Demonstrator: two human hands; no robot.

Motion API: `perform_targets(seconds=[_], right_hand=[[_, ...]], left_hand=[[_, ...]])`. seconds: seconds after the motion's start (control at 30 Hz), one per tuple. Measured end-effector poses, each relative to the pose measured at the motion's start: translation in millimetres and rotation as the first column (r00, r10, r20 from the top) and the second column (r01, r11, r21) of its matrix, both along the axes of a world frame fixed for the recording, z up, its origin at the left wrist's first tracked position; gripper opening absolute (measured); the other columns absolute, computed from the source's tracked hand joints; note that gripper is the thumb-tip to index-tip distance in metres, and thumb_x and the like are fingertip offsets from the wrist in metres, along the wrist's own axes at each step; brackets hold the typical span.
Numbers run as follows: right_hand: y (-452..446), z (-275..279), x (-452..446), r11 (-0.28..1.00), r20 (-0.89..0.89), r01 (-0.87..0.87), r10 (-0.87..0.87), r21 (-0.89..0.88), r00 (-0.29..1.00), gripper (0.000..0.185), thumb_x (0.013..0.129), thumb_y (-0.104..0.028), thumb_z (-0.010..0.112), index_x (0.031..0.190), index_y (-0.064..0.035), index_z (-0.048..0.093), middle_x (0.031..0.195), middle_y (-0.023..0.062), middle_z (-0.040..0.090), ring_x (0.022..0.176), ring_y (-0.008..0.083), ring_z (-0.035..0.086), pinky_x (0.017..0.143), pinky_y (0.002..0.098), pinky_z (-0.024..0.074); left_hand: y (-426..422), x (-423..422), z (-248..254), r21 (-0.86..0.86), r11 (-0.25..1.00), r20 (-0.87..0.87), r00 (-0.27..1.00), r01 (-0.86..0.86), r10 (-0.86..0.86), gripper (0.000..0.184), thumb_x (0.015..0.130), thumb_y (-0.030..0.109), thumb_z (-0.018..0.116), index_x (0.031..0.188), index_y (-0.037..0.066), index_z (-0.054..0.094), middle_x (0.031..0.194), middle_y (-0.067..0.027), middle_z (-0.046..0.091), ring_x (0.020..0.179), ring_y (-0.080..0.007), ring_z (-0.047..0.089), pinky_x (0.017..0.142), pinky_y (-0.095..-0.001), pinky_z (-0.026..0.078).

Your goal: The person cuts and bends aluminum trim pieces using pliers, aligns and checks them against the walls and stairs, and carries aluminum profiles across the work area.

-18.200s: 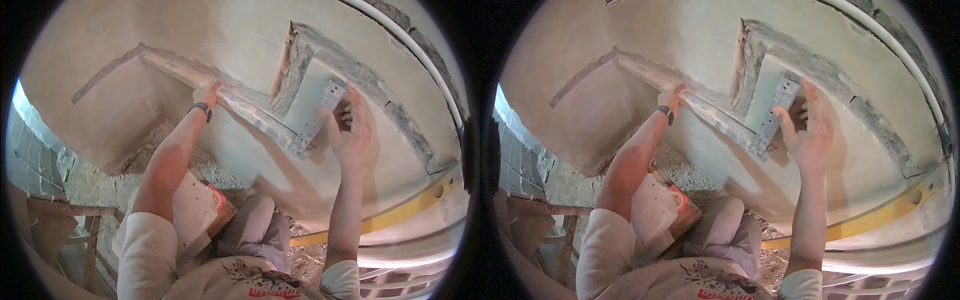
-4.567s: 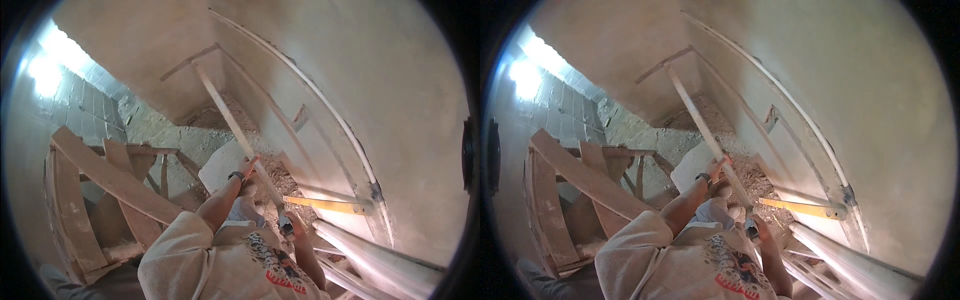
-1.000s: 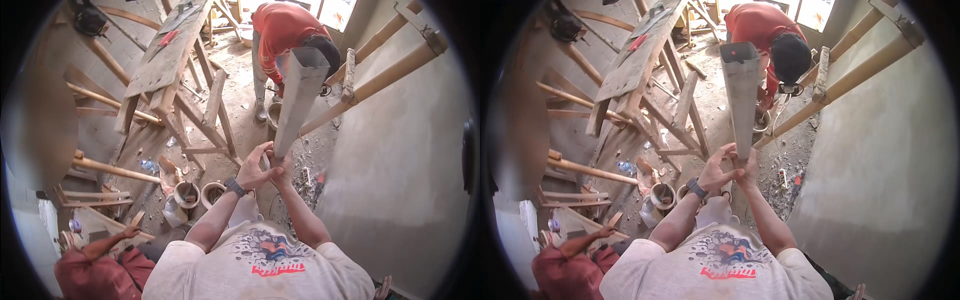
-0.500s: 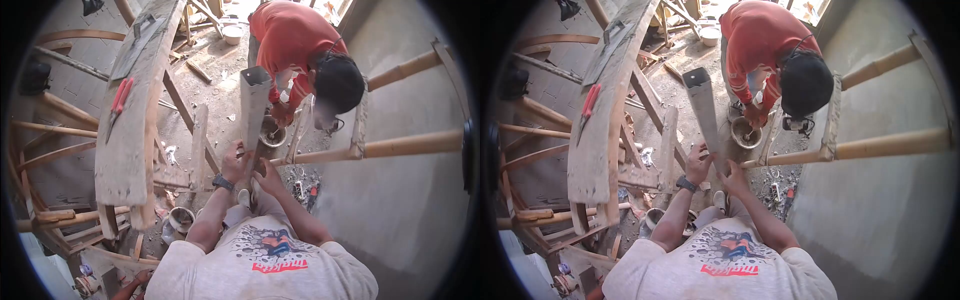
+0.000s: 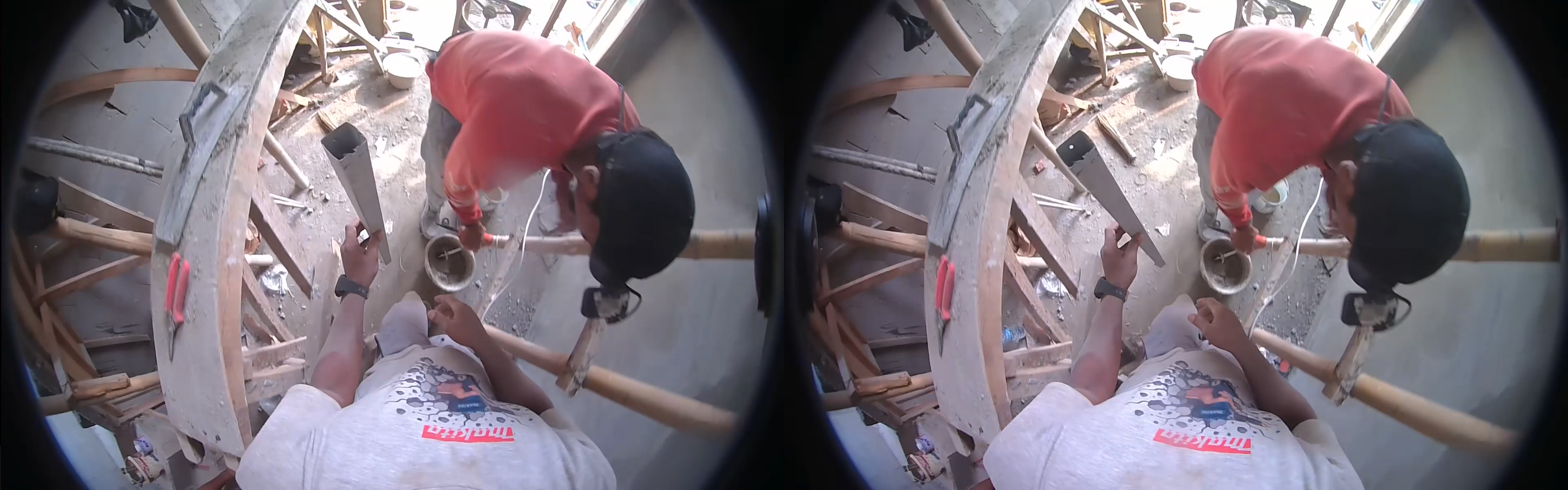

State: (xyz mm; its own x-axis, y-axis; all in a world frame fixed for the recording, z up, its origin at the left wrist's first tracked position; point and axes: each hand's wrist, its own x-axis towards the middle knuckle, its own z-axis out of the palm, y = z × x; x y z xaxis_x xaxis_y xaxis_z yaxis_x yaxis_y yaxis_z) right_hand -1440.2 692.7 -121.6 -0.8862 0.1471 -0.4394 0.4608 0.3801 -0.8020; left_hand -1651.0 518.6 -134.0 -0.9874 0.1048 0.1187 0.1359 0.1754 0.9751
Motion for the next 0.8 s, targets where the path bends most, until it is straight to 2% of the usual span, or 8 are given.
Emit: perform_targets(seconds=[0.23,0.33,0.37,0.47,0.53,0.6,0.7,0.8], right_hand=[[53,-8,-111,0.978,-0.023,0.131,-0.137,-0.162,0.99,0.052,0.09,-0.031,0.07,0.126,0.0026,0.055,0.1,0.0143,0.07,0.09,0.0213,0.069,0.081,0.0326,0.0529],[87,-12,-218,0.992,-0.092,0.09,-0.098,-0.085,0.991,0.051,0.09,-0.029,0.069,0.127,0.0034,0.055,0.1,0.0147,0.07,0.089,0.0196,0.069,0.081,0.0318,0.0529],[89,-7,-229,0.987,-0.084,0.104,-0.115,-0.123,0.99,0.05,0.091,-0.029,0.068,0.126,0.0037,0.055,0.102,0.016,0.07,0.091,0.0204,0.069,0.082,0.0314,0.0528],[102,6,-317,0.983,-0.106,0.094,-0.111,-0.155,0.988,0.05,0.091,-0.029,0.067,0.126,0.0039,0.055,0.104,0.0175,0.07,0.094,0.0228,0.069,0.083,0.0326,0.053],[116,21,-383,0.999,-0.163,0.045,-0.044,0.006,0.986,0.051,0.09,-0.029,0.068,0.128,0.0021,0.054,0.103,0.0214,0.07,0.096,0.0279,0.07,0.084,0.0353,0.0534],[126,38,-440,0.988,-0.193,0.114,-0.133,-0.106,0.972,0.057,0.089,-0.027,0.069,0.134,0.0009,0.049,0.11,0.0227,0.067,0.098,0.029,0.069,0.086,0.0368,0.0529],[146,62,-534,0.957,-0.339,0.261,-0.288,-0.122,0.896,0.06,0.09,-0.022,0.07,0.139,-0.0005,0.043,0.116,0.0198,0.064,0.103,0.026,0.066,0.088,0.0368,0.0526],[175,53,-605,0.967,-0.411,0.252,-0.242,-0.031,0.879,0.061,0.088,-0.016,0.068,0.141,-0.0022,0.041,0.121,0.0208,0.061,0.112,0.0272,0.062,0.091,0.0384,0.0516]], left_hand=[[54,-133,2,-0.001,1.0,-0.052,0.999,-0.014,0.014,0.037,0.085,-0.002,0.07,0.119,0.002,0.054,0.109,-0.0131,0.068,0.104,-0.0204,0.065,0.081,-0.0333,0.059],[90,-222,-15,-0.009,0.999,-0.017,0.999,-0.035,0.035,0.041,0.084,0.0,0.071,0.121,0.003,0.054,0.111,-0.0152,0.067,0.105,-0.0242,0.066,0.08,-0.0352,0.06],[93,-227,-18,-0.036,0.999,0.02,0.999,-0.036,0.037,0.042,0.083,0.001,0.072,0.121,0.003,0.055,0.112,-0.0163,0.067,0.106,-0.0261,0.066,0.079,-0.0361,0.061],[120,-292,-25,-0.05,0.999,0.008,1.0,-0.006,0.006,0.04,0.083,0.002,0.074,0.118,0.004,0.055,0.113,-0.0123,0.069,0.108,-0.022,0.066,0.082,-0.035,0.059],[139,-340,-23,-0.081,0.995,0.012,0.999,0.054,-0.053,0.045,0.082,0.003,0.075,0.122,0.005,0.056,0.114,-0.0128,0.068,0.11,-0.0225,0.065,0.084,-0.0364,0.058],[157,-376,-16,-0.11,0.984,0.022,0.99,0.141,-0.14,0.047,0.082,0.004,0.075,0.124,0.005,0.055,0.114,-0.013,0.068,0.11,-0.0219,0.065,0.086,-0.0362,0.058],[190,-445,-7,-0.049,0.973,0.057,0.973,0.227,-0.224,0.049,0.083,0.005,0.074,0.129,0.005,0.054,0.117,-0.0116,0.067,0.11,-0.0214,0.065,0.088,-0.0361,0.057],[216,-502,17,-0.002,0.96,0.019,0.96,0.281,-0.28,0.053,0.085,0.007,0.073,0.133,0.006,0.053,0.119,-0.0098,0.066,0.11,-0.0209,0.064,0.088,-0.0352,0.056]])
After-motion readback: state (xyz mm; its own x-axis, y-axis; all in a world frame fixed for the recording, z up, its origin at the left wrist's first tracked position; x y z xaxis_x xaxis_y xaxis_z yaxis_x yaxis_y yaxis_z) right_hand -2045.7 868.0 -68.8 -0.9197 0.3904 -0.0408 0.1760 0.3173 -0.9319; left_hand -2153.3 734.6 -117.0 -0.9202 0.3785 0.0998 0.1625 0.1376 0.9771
